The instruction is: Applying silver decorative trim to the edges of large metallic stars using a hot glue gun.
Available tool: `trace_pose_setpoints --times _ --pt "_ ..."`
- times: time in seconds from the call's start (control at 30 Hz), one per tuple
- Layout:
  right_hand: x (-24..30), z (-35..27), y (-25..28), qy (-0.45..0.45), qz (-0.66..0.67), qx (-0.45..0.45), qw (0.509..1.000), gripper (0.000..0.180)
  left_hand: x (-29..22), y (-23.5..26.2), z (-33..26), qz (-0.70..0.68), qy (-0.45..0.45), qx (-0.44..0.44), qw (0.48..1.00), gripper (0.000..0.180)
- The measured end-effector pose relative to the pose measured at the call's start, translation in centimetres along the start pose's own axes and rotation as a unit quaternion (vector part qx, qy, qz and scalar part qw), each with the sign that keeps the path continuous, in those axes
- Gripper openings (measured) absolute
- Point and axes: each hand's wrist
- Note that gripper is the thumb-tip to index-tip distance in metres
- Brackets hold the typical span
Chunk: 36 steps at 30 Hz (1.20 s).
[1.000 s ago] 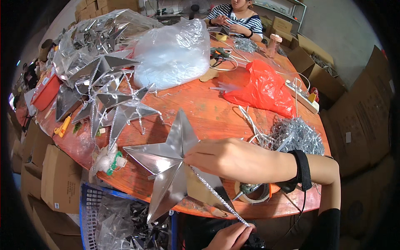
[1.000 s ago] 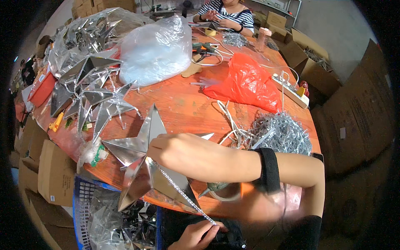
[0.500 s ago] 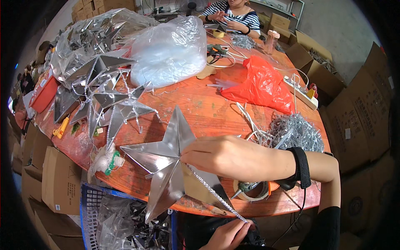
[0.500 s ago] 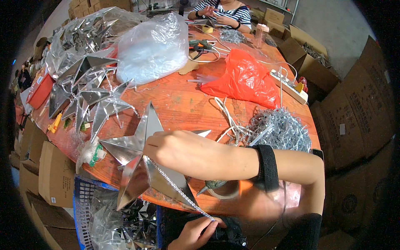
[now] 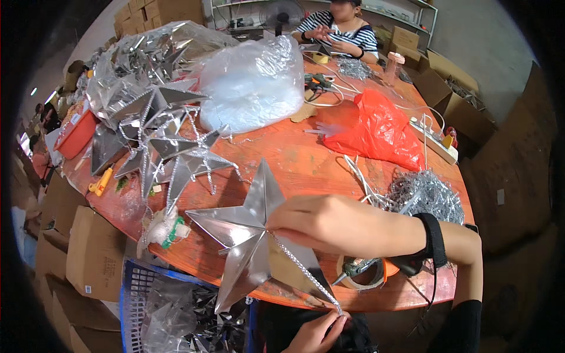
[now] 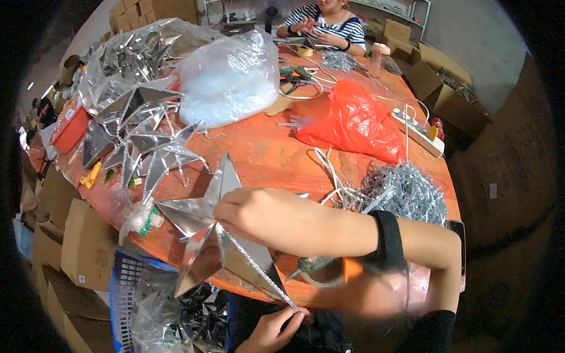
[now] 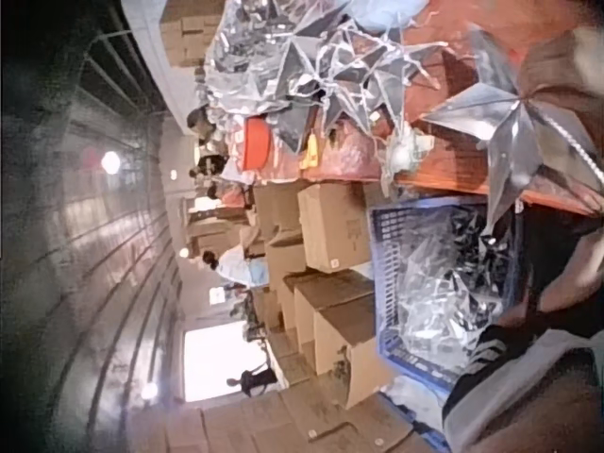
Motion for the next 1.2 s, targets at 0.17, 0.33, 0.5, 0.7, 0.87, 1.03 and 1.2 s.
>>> trace_pose_setpoints --times 0.17,0.33,0.5,0.7,0.87,1.03,1.2 --pt "2.1 -2.0 4.7 -0.035 -0.027 -0.097 0.994 0.016 0.3 3.3 -0.5 0.097 -0.039 -0.001 0.994 0.016" --pt "6.0 -7.6 5.6 -0.268 -0.048 -0.074 0.959 0.014 2.4 8.3 -2.8 0.03 0.014 -0.118 0.992 0.022" --pt "6.6 -13.4 4.1 -0.325 -0.083 -0.02 0.942 0.016 1.5 9.1 -1.0 -0.104 -0.034 -0.246 0.963 0.044" --pt "6.5 -15.1 2.7 -0.381 -0.071 0.013 0.922 0.03 0.5 11.1 2.0 -0.237 -0.061 -0.33 0.912 0.041" --pt "5.8 -15.8 2.5 -0.361 0.021 0.003 0.932 0.041 -0.3 12.2 2.8 -0.283 -0.109 -0.337 0.891 0.043" --pt "5.9 -17.2 4.0 -0.386 0.123 -0.013 0.914 0.049 3.2 12.7 0.4 0.065 -0.043 -0.36 0.93 0.036" --pt "9.7 -16.3 6.4 -0.484 0.349 -0.28 0.752 0.064 1.0 6.6 -2.1 0.074 -0.161 -0.391 0.903 0.045"
Point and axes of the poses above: each hand's wrist, its own z-axis towards the middle knuckle, its own y-axis out of the back of the hand, x = y × z, and after that the axes turned 11 degrees about y, right-handed
